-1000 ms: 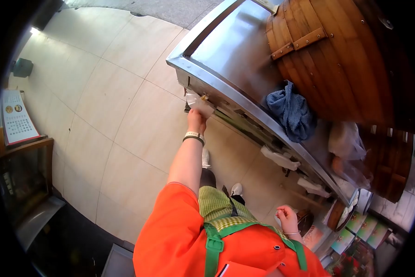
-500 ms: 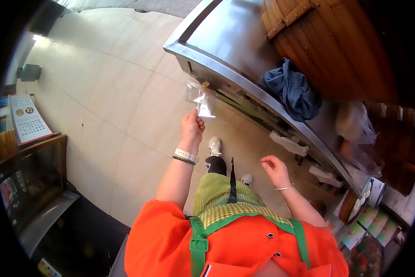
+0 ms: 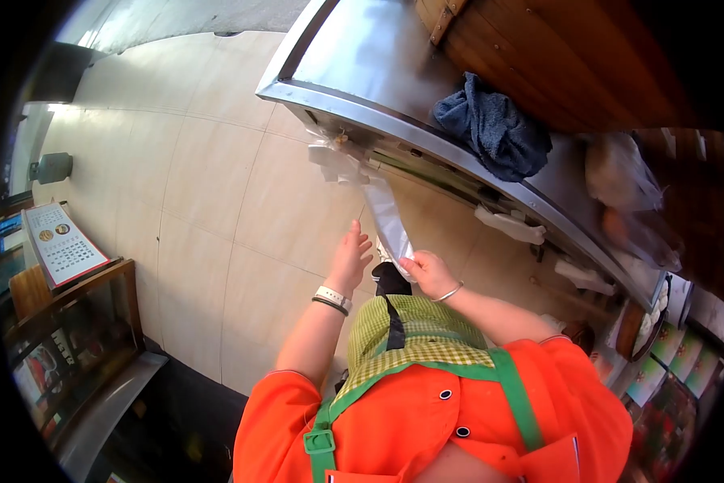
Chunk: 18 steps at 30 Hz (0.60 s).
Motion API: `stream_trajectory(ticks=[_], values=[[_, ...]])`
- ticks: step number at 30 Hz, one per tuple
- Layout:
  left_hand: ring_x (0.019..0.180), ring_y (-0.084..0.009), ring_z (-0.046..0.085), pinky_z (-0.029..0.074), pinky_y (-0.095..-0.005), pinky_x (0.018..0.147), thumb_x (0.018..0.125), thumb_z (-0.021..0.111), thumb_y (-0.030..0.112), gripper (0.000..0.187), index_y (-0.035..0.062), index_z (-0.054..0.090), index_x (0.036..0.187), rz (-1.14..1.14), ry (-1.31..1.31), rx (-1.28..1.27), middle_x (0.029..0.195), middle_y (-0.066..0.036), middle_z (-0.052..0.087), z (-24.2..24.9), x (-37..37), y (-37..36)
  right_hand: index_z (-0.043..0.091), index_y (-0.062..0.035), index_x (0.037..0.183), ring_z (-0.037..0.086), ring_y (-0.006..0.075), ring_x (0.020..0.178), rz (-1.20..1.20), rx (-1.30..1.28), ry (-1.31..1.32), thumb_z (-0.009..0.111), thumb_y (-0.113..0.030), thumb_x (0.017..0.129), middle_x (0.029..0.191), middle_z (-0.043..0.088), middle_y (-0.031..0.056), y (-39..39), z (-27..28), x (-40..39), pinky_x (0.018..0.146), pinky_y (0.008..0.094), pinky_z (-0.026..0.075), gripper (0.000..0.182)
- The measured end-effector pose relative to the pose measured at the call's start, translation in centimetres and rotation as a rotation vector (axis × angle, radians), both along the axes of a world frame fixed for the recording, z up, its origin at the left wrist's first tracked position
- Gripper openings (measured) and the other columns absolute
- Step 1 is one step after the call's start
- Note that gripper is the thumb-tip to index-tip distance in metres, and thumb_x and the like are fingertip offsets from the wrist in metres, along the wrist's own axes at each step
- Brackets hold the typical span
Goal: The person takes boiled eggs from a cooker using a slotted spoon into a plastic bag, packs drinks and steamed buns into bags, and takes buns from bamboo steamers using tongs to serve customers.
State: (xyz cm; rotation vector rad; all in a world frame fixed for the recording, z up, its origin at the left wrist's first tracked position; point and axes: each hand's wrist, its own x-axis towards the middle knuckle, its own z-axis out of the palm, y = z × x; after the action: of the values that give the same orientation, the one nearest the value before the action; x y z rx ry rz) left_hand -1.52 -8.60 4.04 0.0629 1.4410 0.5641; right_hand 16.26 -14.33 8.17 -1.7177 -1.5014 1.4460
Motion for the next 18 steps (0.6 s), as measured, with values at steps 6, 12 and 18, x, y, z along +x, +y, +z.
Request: stream_trajectory(ticks=[6, 12, 18], values=[[0.107, -0.0238, 0.050, 0.040, -0.0403, 0.093, 0.089, 0.047, 0.043, 0.052, 0.0037, 0.042, 0.123, -0.027, -0.794, 0.168, 0.116, -0.012, 0.053, 3.7, 7.6, -3.1, 0.058, 0.0012, 0.079, 0.050, 0.0217, 0.061, -0.134, -0.004, 0.143, 0.057, -0.022, 0.085, 0.070, 0.052, 0.0113, -5.3, 5.6, 5.1, 0.059, 0.0320, 0.041, 0.024], [0.080, -0.0130, 0.058, 0.048, -0.0276, 0.074, 0.089, 0.054, 0.019, 0.017, 0.0049, 0.056, 0.097, -0.287, -0.764, 0.343, 0.091, -0.003, 0.061, 10.6, 16.9, -3.2, 0.061, -0.0020, 0.083, 0.049, 0.0118, 0.064, -0.395, -0.016, 0.089, 0.061, -0.021, 0.083, 0.073, 0.053, 0.0019, -12.7, 9.1, 13.1, 0.060, 0.0281, 0.041, 0.019], [0.074, -0.0089, 0.048, 0.040, -0.0230, 0.069, 0.091, 0.049, 0.018, 0.019, 0.0012, 0.058, 0.094, -1.186, -0.425, 0.997, 0.080, -0.001, 0.055, 17.2, 28.8, -12.1, 0.058, -0.0007, 0.091, 0.046, 0.0054, 0.074, -0.803, 0.226, 0.486, 0.057, -0.017, 0.088, 0.079, 0.053, -0.0016, -20.5, 14.1, 23.7, 0.068, 0.0207, 0.038, 0.017]])
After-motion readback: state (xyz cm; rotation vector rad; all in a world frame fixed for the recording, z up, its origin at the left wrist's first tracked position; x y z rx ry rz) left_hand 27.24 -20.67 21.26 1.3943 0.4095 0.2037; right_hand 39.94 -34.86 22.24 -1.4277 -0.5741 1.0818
